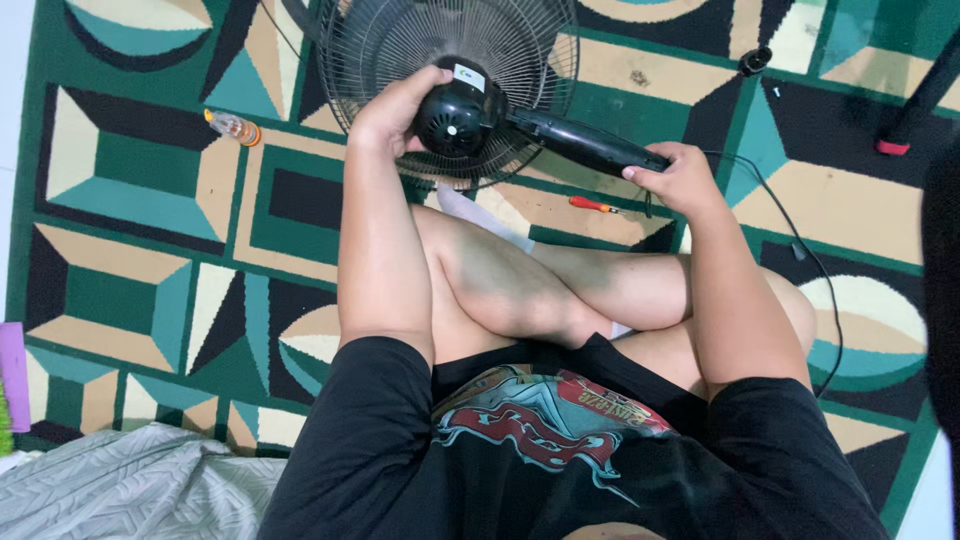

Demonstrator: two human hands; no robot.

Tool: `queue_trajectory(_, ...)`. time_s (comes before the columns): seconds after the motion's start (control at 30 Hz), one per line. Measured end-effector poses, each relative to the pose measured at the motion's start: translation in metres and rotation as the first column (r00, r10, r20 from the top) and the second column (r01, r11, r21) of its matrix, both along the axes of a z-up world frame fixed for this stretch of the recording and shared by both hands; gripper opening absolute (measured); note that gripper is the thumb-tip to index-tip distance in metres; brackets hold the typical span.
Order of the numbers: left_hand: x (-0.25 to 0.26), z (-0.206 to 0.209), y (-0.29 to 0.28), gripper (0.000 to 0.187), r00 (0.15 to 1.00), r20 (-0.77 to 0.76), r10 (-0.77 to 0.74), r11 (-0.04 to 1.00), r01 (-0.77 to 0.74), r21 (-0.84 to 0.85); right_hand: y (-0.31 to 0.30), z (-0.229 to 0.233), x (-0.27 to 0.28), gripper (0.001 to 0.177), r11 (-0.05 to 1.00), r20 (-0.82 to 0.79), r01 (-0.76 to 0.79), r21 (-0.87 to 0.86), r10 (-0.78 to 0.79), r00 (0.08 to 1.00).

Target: The person disassembles a standing electric fan while sitting on the floor. They remove the fan stand, detach the motor housing from the front grille, and then use a screwdriver to remove the fan blades from the motor shaft.

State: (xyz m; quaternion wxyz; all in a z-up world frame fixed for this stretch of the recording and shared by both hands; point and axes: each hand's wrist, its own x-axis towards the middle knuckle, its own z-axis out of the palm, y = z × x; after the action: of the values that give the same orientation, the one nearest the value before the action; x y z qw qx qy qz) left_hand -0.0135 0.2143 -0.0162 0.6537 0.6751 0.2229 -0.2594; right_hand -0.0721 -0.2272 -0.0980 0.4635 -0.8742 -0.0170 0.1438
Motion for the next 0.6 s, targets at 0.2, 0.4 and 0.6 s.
queue_trajectory(0.2,0.007,-0.006,-0.006,0.061,0.997,-0.053,0.048,0.999,-0.049,-0.008,0.003,-0.007,0.009,0.056,0.996,-0.064,-0.015,-0.090,0.009,0.998)
queue_trajectory(0.4,0.010,-0.005,-0.008,0.058,0.997,-0.054,0.046,0.999,-0.046,0.016,0.000,-0.008,0.013,0.061,0.992,-0.092,-0.033,-0.123,0.022,0.996)
queue_trajectory(0.6,0.007,0.003,-0.006,0.058,0.999,-0.042,0.013,1.000,-0.012,0.024,0.001,-0.004,0.013,0.061,0.991,-0.084,-0.050,-0.122,0.040,0.996)
